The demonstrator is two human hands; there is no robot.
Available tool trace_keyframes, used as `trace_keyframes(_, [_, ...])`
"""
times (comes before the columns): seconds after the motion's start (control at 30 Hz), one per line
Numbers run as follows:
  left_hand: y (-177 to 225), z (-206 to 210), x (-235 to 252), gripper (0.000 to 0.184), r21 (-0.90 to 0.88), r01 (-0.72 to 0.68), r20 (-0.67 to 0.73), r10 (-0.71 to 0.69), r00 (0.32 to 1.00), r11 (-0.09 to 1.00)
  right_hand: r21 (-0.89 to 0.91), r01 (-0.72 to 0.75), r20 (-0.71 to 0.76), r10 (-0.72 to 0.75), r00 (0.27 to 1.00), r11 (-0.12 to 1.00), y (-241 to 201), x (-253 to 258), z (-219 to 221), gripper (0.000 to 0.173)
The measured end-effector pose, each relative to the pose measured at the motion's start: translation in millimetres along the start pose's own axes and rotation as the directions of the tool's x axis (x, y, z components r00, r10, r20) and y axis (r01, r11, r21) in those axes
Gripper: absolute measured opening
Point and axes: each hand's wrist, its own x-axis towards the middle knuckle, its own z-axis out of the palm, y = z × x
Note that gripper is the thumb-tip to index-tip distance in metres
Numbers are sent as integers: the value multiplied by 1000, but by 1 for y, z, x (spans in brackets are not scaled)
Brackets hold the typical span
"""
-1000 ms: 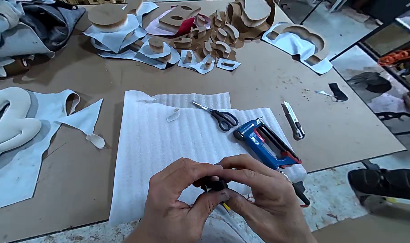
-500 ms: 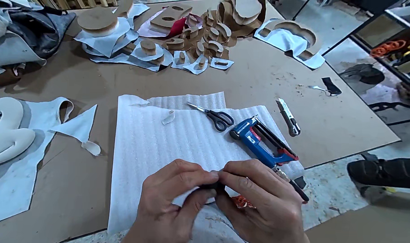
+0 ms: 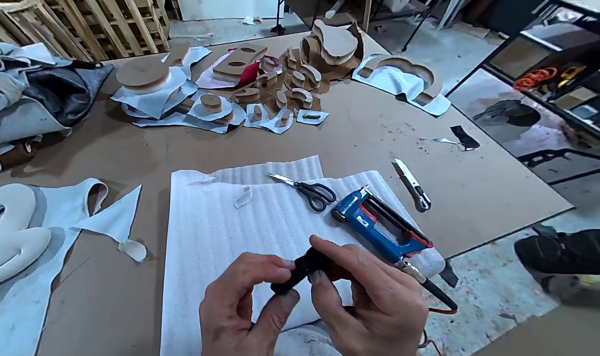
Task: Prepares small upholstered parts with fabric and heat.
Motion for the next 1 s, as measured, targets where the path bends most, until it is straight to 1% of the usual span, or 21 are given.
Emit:
trace_keyframes(0.07, [-1,3,-2,22,64,-48,21,47,999,997,-48,38,-60,-41,997,998,1,2,2,23])
trace_keyframes(0.13, [-4,4,-1,22,85,-84,32,81,996,993,-38,33,-83,-36,996,999,3,2,2,22])
trace_keyframes(0.23, [-5,3,1,21,86,-60,38,57,998,994,-32,25,-77,-27,997,999,5,3,2,22])
trace_keyframes(0.3, [-1,0,4,28,110,5,60,-12,998,994,-97,47,-34,-51,998,994,6,3,2,21])
trace_keyframes(0.37, [4,1,9,35,124,96,16,-99,995,988,-148,72,6,-72,997,986,8,3,3,20])
trace_keyframes(0.4, [6,3,12,34,129,147,-18,-146,989,981,-156,76,15,-74,997,985,9,3,3,20])
trace_keyframes(0.47, [7,6,17,29,82,264,-56,-260,964,961,-162,69,20,-66,998,984,10,3,5,20])
trace_keyframes(0.53, [5,7,19,27,-11,358,-39,-358,933,934,-149,49,20,-46,999,988,10,2,7,18])
trace_keyframes(0.6, [3,4,21,26,-114,415,8,-417,909,903,-102,4,38,-1,999,995,11,1,8,18])
trace_keyframes(0.63, [3,2,21,25,-134,436,29,-436,899,890,-84,-16,48,20,999,996,12,1,8,19])
trace_keyframes(0.67, [3,1,21,24,-116,449,37,-448,893,886,-74,-35,61,39,997,997,12,0,8,19])
trace_keyframes(0.73, [5,1,18,22,34,423,25,-423,906,906,-46,-69,97,73,993,997,14,-3,6,21])
trace_keyframes(0.77, [4,1,16,22,143,377,16,-383,923,915,-18,-91,120,92,989,996,15,-4,6,22])
trace_keyframes(0.83, [0,2,11,24,353,267,-11,-281,960,897,49,-136,158,127,979,989,15,-6,5,22])
trace_keyframes(0.87, [-3,2,9,26,397,239,-17,-253,967,886,82,-154,169,138,976,985,15,-7,4,22])
trace_keyframes(0.97, [-4,2,5,23,354,214,-30,-218,976,910,122,-195,176,172,969,973,16,-6,1,20])
trace_keyframes(1.0, [-3,2,4,22,365,188,-33,-189,981,912,137,-226,192,198,961,964,17,-6,-1,21])
